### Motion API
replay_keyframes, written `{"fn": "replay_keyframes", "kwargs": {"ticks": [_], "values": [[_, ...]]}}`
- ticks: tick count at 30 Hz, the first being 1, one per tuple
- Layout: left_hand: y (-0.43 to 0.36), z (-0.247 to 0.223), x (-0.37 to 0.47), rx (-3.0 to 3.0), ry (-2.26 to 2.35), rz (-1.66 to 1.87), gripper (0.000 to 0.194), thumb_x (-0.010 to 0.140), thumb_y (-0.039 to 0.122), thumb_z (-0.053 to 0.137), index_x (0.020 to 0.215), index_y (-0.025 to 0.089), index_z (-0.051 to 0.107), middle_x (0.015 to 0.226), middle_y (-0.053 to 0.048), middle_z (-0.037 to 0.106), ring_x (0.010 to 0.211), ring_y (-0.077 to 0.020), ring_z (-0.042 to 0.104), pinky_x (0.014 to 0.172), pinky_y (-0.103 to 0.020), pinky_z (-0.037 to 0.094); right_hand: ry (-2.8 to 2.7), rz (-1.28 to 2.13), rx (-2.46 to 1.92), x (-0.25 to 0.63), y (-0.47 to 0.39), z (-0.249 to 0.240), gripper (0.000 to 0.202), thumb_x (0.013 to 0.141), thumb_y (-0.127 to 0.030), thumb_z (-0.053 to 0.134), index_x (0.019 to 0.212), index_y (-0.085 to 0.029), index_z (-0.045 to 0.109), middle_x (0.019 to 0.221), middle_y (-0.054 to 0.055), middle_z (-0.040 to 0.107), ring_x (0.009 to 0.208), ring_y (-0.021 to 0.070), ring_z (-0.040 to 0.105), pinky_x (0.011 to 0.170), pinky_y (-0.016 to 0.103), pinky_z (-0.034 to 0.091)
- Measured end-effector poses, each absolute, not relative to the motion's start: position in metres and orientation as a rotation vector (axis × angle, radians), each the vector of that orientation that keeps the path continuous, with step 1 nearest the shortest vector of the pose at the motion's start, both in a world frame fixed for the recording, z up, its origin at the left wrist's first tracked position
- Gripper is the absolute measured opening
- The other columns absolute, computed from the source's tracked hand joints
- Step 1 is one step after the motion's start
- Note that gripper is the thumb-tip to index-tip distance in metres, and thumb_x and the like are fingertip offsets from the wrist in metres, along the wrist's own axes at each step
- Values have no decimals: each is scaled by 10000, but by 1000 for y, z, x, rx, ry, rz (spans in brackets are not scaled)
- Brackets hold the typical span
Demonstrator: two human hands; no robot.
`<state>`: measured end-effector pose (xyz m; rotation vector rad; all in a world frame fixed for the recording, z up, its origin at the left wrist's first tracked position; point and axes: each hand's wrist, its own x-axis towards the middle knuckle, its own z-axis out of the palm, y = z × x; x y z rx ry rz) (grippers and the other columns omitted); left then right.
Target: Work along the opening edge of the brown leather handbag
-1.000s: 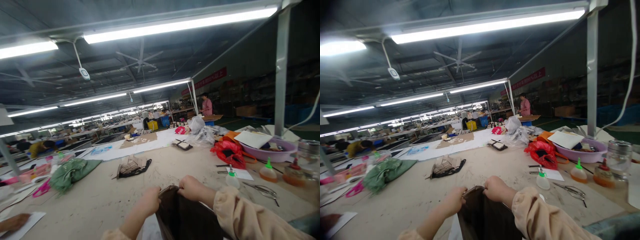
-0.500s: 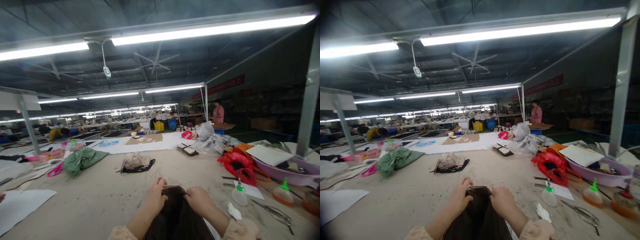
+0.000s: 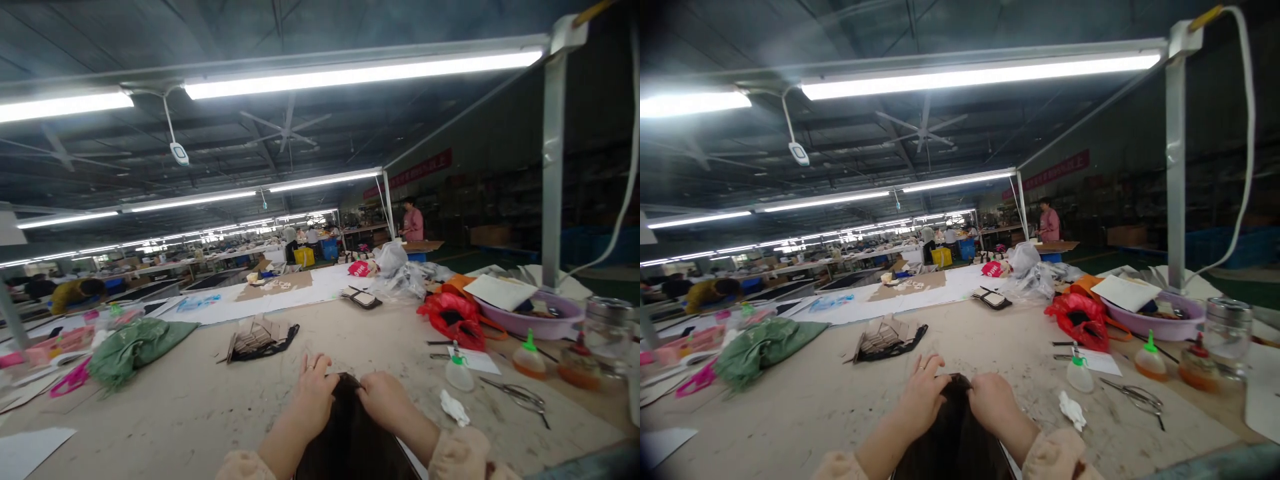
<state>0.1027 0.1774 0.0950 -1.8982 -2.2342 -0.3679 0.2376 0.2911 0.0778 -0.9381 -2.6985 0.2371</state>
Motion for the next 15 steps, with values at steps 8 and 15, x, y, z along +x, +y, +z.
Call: {"fn": "replay_keyframes", "kwargs": {"ticks": [8,15], "values": [[187,91,97,-1880,-2304,-496,76,716,167,600,737,215,655,1044,-25,519,1061,-194,434,1045,-408,244,-2672,247,-983,238,288,75,309,810,-230,411,809,-174,715,833,141,711,819,245,657,693,300,453],[184,86,98,-2087,-2401,-883,84,654,230,690,726,210,651,1237,-24,468,1137,-189,448,994,-319,353,-2649,291,-1006,238,286,76,295,806,-220,426,815,-186,719,818,133,713,803,240,663,671,287,456]]}}
